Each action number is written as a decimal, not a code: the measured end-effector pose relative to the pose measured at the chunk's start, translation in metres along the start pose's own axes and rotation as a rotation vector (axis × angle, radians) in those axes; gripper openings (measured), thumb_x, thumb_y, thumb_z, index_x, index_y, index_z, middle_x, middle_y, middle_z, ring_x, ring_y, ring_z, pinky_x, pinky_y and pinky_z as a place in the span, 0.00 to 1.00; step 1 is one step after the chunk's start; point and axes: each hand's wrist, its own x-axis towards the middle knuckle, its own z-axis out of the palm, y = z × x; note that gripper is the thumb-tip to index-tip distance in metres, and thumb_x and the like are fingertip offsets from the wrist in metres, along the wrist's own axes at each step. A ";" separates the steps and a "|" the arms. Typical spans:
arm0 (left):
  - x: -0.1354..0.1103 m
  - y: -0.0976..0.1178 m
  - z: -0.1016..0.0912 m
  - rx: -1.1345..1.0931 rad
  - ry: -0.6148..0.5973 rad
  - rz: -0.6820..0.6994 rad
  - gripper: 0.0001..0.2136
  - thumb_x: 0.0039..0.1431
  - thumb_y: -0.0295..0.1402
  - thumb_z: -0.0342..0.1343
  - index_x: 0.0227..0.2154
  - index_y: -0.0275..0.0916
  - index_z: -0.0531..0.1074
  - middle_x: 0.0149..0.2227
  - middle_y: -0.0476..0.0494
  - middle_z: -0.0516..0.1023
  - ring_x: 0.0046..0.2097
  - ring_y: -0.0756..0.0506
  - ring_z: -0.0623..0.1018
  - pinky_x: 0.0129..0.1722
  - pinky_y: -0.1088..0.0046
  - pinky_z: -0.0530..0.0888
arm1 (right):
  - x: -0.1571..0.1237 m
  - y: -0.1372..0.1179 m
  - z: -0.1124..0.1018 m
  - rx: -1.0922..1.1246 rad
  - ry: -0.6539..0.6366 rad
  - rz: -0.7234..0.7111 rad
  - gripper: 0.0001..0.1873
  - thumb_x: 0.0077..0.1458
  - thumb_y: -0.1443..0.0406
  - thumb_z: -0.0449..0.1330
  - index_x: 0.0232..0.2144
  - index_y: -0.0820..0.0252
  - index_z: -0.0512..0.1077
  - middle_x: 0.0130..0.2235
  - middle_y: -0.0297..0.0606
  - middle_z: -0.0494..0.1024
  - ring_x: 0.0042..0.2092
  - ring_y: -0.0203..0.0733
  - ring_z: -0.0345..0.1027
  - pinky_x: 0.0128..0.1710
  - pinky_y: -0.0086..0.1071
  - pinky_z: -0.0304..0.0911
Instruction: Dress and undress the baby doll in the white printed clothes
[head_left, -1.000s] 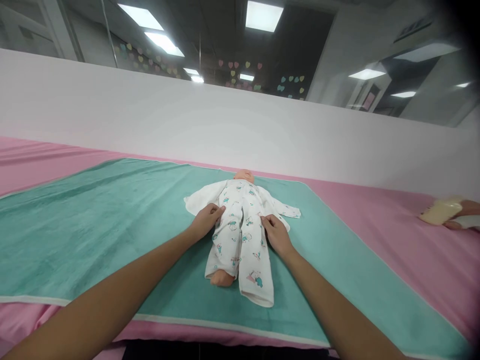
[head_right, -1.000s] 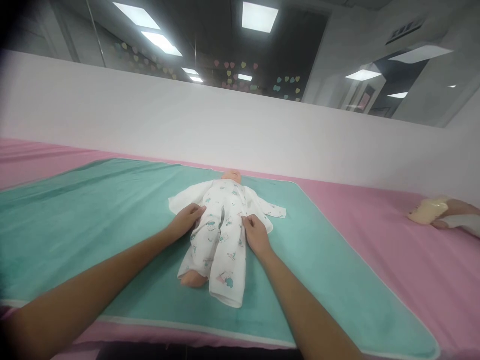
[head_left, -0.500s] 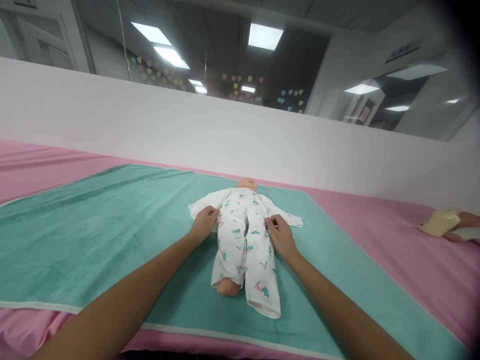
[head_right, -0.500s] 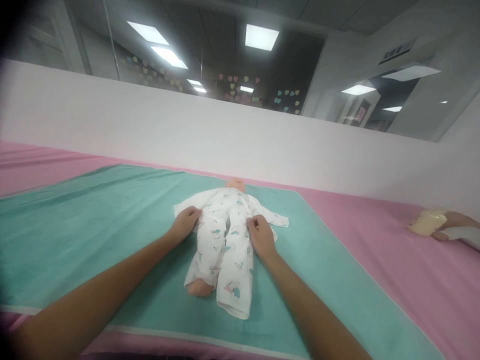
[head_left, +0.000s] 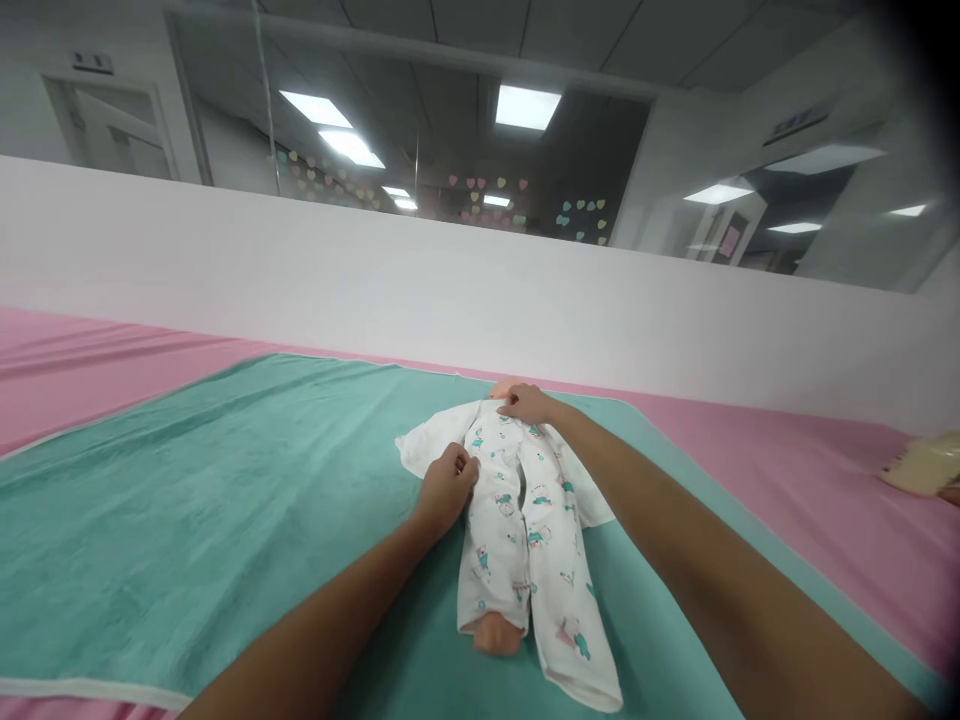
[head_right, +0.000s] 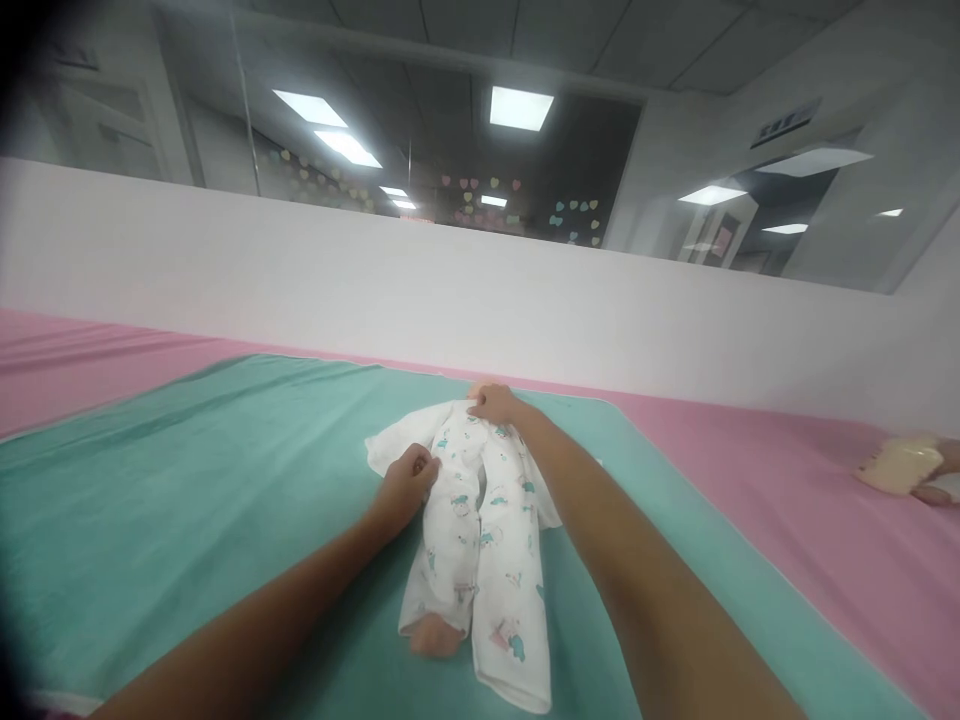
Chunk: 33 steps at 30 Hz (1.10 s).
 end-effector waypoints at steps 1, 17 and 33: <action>-0.001 0.002 0.001 0.000 0.005 0.015 0.08 0.55 0.37 0.47 0.24 0.40 0.61 0.20 0.55 0.64 0.24 0.52 0.64 0.25 0.77 0.58 | 0.005 0.000 -0.002 -0.024 -0.039 -0.003 0.12 0.45 0.56 0.61 0.24 0.60 0.68 0.31 0.37 0.74 0.36 0.41 0.66 0.33 0.29 0.56; -0.004 0.008 0.002 0.014 0.040 -0.027 0.07 0.52 0.25 0.44 0.34 0.41 0.62 0.19 0.56 0.60 0.23 0.51 0.63 0.25 0.77 0.57 | 0.035 -0.009 0.032 -0.200 0.065 0.038 0.13 0.53 0.66 0.51 0.43 0.63 0.60 0.39 0.50 0.73 0.41 0.51 0.66 0.34 0.35 0.57; -0.011 0.016 -0.003 0.059 -0.072 0.142 0.09 0.58 0.37 0.43 0.29 0.40 0.65 0.22 0.54 0.66 0.26 0.51 0.65 0.27 0.75 0.60 | -0.048 -0.023 0.045 -0.034 0.219 -0.214 0.17 0.60 0.61 0.44 0.46 0.56 0.66 0.53 0.37 0.67 0.56 0.40 0.55 0.56 0.36 0.48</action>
